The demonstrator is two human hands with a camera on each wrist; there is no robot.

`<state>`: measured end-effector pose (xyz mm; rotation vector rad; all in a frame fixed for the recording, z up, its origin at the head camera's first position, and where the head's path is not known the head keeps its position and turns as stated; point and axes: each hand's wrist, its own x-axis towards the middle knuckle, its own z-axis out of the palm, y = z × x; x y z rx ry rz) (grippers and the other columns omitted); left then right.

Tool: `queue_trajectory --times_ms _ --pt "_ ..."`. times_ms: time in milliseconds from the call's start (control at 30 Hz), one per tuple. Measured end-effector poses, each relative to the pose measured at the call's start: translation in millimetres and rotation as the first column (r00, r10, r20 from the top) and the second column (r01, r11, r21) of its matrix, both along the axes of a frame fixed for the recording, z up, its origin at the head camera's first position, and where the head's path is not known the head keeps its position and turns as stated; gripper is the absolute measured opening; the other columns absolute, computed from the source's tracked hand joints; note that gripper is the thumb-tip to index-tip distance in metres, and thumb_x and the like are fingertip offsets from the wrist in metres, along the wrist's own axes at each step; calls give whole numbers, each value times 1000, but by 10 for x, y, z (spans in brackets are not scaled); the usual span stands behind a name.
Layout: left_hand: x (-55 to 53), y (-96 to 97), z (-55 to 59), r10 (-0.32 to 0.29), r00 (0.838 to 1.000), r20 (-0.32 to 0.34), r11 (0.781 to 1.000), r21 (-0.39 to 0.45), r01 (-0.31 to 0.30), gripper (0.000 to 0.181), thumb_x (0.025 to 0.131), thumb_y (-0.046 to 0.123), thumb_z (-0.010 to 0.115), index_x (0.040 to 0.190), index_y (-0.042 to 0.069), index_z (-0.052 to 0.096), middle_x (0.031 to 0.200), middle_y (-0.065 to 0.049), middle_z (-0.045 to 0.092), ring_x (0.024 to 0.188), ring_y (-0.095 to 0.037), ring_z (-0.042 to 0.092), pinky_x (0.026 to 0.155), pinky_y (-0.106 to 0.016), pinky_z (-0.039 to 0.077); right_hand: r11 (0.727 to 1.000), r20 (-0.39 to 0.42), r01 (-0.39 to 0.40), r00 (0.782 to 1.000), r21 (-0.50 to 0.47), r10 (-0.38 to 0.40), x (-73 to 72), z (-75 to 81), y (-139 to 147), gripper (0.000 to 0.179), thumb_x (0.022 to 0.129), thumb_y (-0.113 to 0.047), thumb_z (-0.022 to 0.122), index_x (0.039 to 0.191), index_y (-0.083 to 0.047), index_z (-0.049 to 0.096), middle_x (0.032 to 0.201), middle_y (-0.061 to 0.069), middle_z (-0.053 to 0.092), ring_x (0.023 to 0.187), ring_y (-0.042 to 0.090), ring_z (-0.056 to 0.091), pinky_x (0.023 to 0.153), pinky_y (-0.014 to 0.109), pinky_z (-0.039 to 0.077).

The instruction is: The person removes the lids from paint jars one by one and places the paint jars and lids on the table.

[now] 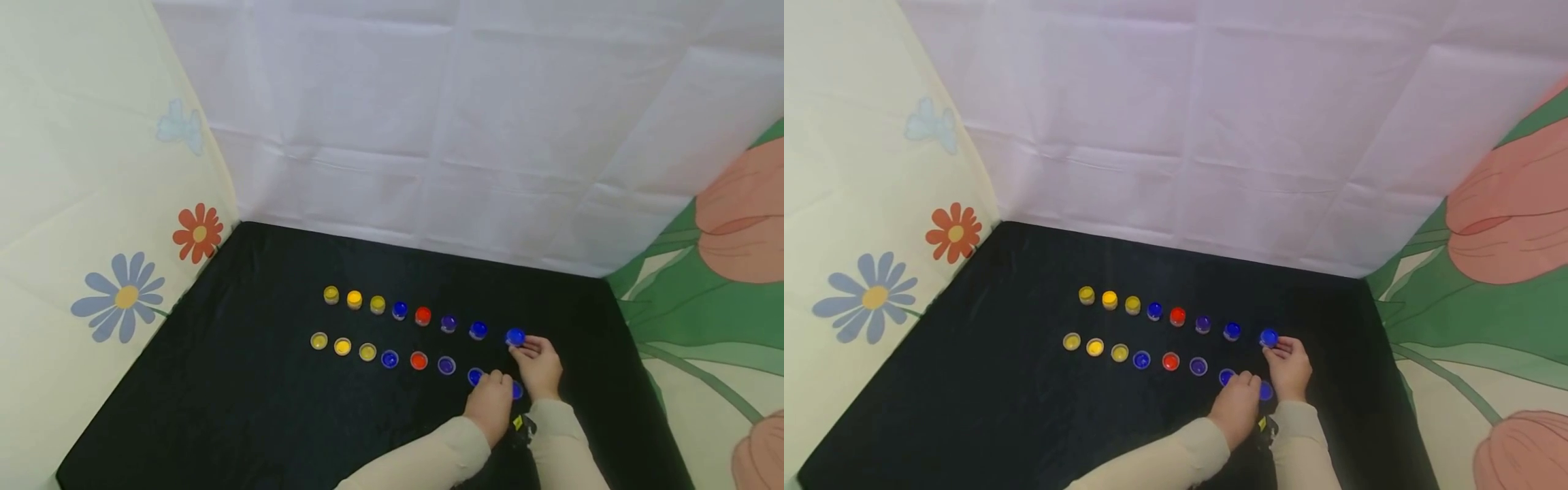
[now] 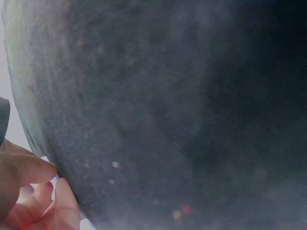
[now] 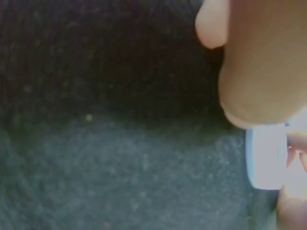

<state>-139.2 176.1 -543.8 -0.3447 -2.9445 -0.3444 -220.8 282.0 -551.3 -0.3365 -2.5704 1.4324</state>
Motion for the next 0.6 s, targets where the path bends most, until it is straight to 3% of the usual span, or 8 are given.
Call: queue_trajectory --times_ms 167,400,500,600 --pt "12 10 -14 -44 999 10 997 -61 45 20 90 14 75 107 19 66 96 7 57 83 -8 54 63 -16 52 1000 15 10 1000 0 -10 15 -14 14 31 90 -4 74 115 8 60 114 32 66 67 -21 45 61 2 41" --pt "47 -59 -44 -118 993 4 991 -61 118 17 91 16 73 107 18 68 97 5 54 82 -7 52 64 -16 51 1000 9 -13 1000 3 13 24 -58 51 32 93 -7 72 118 8 58 118 32 64 71 -23 44 64 1 41" --pt "55 -129 -51 -194 981 26 980 -42 195 21 89 21 77 108 17 70 101 4 56 83 -7 52 68 -15 50 1000 24 -18 1000 -2 18 42 -61 63 34 94 -8 71 120 9 57 119 32 63 73 -19 47 64 1 40" --pt "47 -190 -63 -283 958 54 958 -27 284 25 87 25 79 109 16 72 108 3 59 87 -7 55 74 -14 50 1000 73 -10 997 9 10 76 -34 58 37 96 -10 69 125 8 54 122 31 62 85 -1 60 64 0 38"
